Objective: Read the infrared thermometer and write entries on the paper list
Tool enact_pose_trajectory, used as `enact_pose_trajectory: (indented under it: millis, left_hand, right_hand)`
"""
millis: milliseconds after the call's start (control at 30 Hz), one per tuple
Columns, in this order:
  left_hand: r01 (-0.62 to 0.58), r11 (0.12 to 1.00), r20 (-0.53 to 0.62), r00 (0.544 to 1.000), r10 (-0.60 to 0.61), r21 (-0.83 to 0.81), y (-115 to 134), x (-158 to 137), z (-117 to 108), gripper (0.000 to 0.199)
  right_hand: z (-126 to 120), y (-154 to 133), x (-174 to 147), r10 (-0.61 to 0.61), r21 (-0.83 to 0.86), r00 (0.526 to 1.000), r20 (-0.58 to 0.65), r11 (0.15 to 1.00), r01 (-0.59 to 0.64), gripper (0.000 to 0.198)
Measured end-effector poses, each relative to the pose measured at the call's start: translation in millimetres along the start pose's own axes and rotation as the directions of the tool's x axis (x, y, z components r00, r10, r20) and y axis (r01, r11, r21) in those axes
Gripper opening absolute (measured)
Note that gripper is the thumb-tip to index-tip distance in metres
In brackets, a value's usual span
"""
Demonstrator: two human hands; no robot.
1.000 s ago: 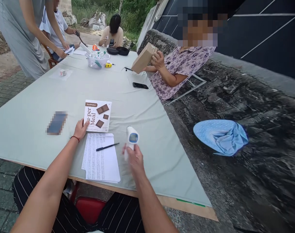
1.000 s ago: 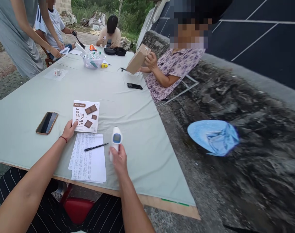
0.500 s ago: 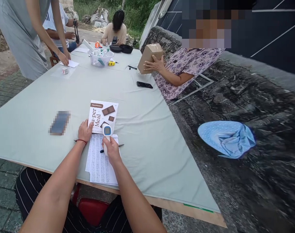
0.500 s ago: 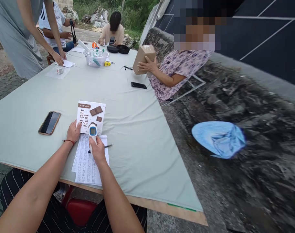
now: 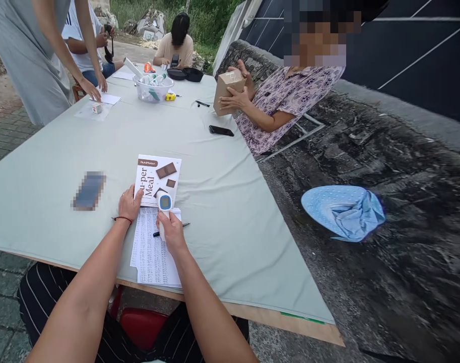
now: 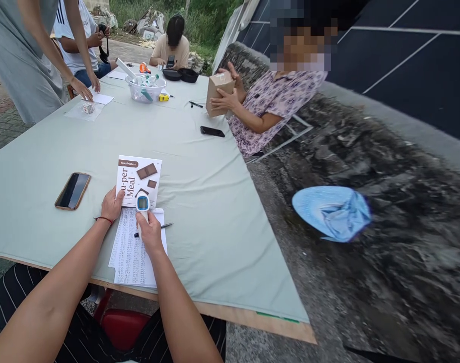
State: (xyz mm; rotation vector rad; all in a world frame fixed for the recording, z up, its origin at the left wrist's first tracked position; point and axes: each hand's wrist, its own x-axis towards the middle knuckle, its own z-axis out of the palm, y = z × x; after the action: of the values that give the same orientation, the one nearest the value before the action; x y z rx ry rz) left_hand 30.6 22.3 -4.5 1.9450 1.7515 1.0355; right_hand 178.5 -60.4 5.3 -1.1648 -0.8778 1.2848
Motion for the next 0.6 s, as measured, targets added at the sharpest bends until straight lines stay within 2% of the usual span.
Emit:
enact_pose_trajectory:
  millis: [100,200,433,600]
  left_hand:
    - [0.003,1.0,-0.008,1.0,-0.003,-0.003,0,0,0,0.054]
    - [0.003,1.0,-0.014,1.0,-0.003,0.003,-1,0,1,0.053]
    - [-0.002,0.998,-0.009,1.0,0.001,-0.058,-2,3,-1,0.051]
    - [0.054,0.993,-0.007,0.998,-0.055,-0.107,-1,5,-6,0.052]
  right_hand:
    - [2,-6,-6,0.02,0.035,1.0,0.008,0.999,-0.02,0.035]
    - [-1,-18,-20,-0.021,-0.034,1.0,-0.02,0.999,0.021,0.034]
    - [-29,-53,-66,-0.064,-0.137,0.988,-0.138,0.99,0.045,0.038]
    - [-45,-71,-82,-0.115,-0.155,0.973,-0.198,0.984,0.084,0.037]
